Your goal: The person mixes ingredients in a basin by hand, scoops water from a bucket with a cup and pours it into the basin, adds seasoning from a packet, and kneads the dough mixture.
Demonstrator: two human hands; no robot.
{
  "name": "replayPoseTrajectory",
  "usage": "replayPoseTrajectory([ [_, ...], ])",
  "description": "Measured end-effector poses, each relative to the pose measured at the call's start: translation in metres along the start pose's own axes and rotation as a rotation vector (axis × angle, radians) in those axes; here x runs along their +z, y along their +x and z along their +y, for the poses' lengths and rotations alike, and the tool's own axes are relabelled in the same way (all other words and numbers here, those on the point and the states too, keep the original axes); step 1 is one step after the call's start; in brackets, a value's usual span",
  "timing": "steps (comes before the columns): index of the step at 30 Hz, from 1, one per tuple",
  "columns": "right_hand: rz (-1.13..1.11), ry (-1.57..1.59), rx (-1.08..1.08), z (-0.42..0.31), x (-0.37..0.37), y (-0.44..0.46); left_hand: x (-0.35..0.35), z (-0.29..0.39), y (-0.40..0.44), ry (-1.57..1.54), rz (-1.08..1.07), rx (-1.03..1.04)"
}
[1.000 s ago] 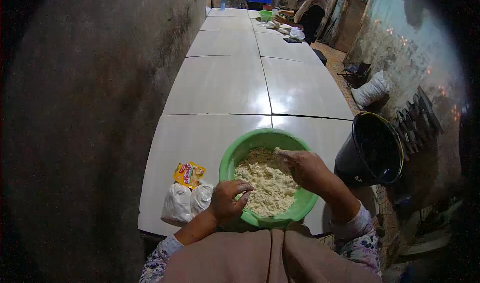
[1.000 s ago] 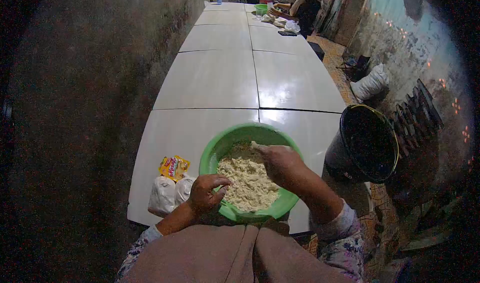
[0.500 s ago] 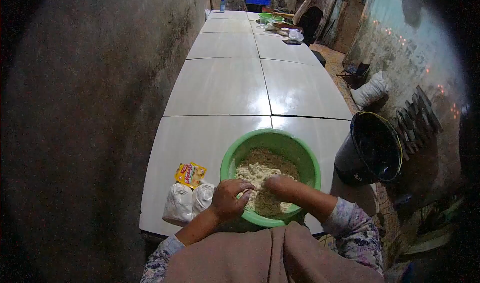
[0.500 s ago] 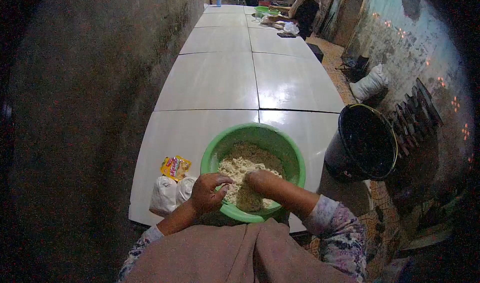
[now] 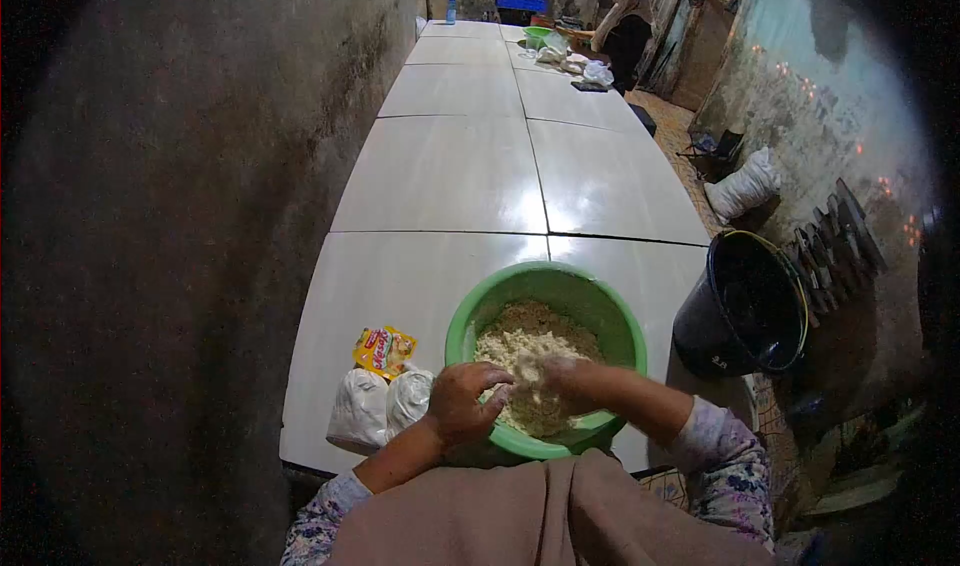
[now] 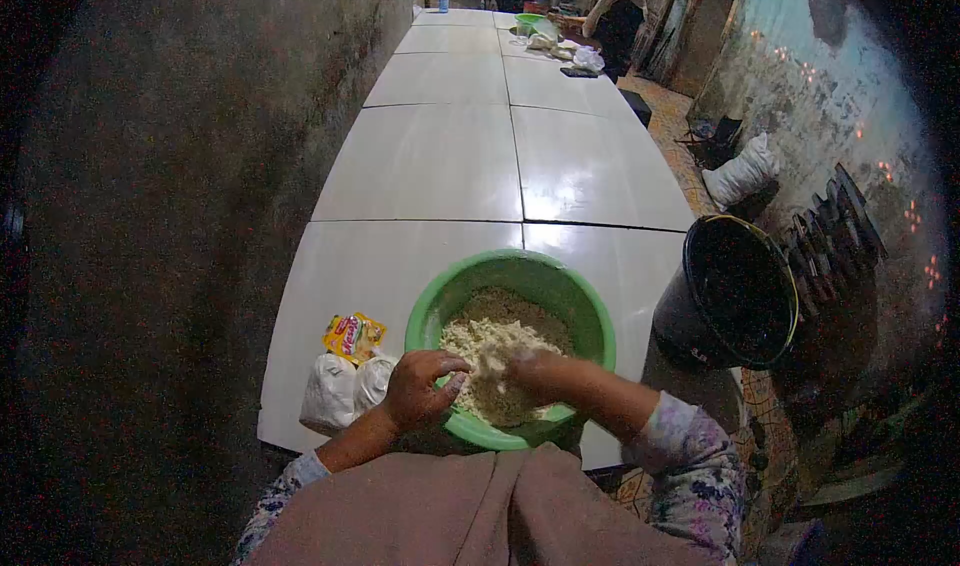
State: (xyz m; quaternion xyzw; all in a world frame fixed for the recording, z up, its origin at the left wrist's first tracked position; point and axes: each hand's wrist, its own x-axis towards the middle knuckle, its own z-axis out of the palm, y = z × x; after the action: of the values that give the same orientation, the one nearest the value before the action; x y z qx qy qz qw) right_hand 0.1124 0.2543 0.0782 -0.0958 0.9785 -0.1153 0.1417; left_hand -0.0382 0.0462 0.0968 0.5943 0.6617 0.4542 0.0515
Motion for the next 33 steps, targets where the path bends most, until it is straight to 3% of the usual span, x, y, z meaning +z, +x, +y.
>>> replayPoseTrajectory([
  [1, -0.037, 0.04, -0.057, -0.008, 0.024, 0.002, 0.001, -0.002, -0.001, 0.0, 0.0, 0.0],
  [2, -0.088, 0.085, 0.128, -0.017, 0.036, 0.009, 0.002, -0.004, -0.002, 0.003, -0.017, -0.013],
  [3, -0.089, 0.087, 0.128, -0.017, 0.028, 0.016, 0.003, -0.006, -0.004, 0.006, -0.035, -0.026],
  [5, -0.218, -0.212, -0.075, -0.014, 0.005, 0.025, -0.001, -0.003, -0.003, -0.013, -0.057, -0.027],
  [6, -0.168, 0.084, 0.133, 0.015, 0.025, 0.026, -0.002, -0.004, -0.004, 0.057, -0.127, -0.042],
  [7, -0.189, 0.109, 0.278, 0.008, -0.002, 0.022, -0.003, -0.005, -0.004, 0.129, -0.193, -0.058],
  [10, -0.293, -0.052, 0.221, 0.031, -0.018, 0.025, -0.003, -0.004, -0.005, 0.094, -0.152, -0.036],
  [12, 0.124, 0.206, 0.221, 0.024, -0.039, 0.008, -0.005, -0.003, -0.003, 0.081, -0.133, -0.039],
  [15, 0.179, 0.156, 0.336, 0.006, -0.069, 0.006, -0.004, -0.005, -0.005, 0.072, -0.14, -0.038],
  [20, -0.01, -0.053, 0.467, 0.029, -0.072, 0.023, -0.003, -0.004, -0.002, 0.08, -0.157, -0.048],
  [23, 0.123, 0.079, 0.549, 0.031, -0.06, 0.041, -0.007, 0.001, 0.002, 0.107, -0.205, -0.059],
  [24, 0.076, 0.161, 0.642, 0.018, -0.059, 0.05, -0.007, 0.001, 0.002, 0.109, -0.207, -0.059],
  [25, 0.079, 0.164, 0.642, 0.008, -0.054, 0.055, -0.006, -0.001, 0.002, 0.116, -0.206, -0.044],
  [27, 0.094, 0.149, 0.379, -0.011, -0.041, 0.063, -0.004, -0.003, 0.001, 0.125, -0.207, -0.035],
  [29, -0.072, 0.134, 0.106, -0.024, -0.025, 0.072, -0.001, -0.004, 0.002, -0.019, -0.131, -0.07],
  [30, -0.007, 0.202, 0.029, -0.029, -0.015, 0.065, -0.004, -0.001, 0.003, 0.032, -0.117, -0.015],
  [33, -0.094, 0.328, 0.061, -0.015, 0.003, 0.04, -0.003, -0.007, 0.001, 0.072, -0.172, -0.027],
])
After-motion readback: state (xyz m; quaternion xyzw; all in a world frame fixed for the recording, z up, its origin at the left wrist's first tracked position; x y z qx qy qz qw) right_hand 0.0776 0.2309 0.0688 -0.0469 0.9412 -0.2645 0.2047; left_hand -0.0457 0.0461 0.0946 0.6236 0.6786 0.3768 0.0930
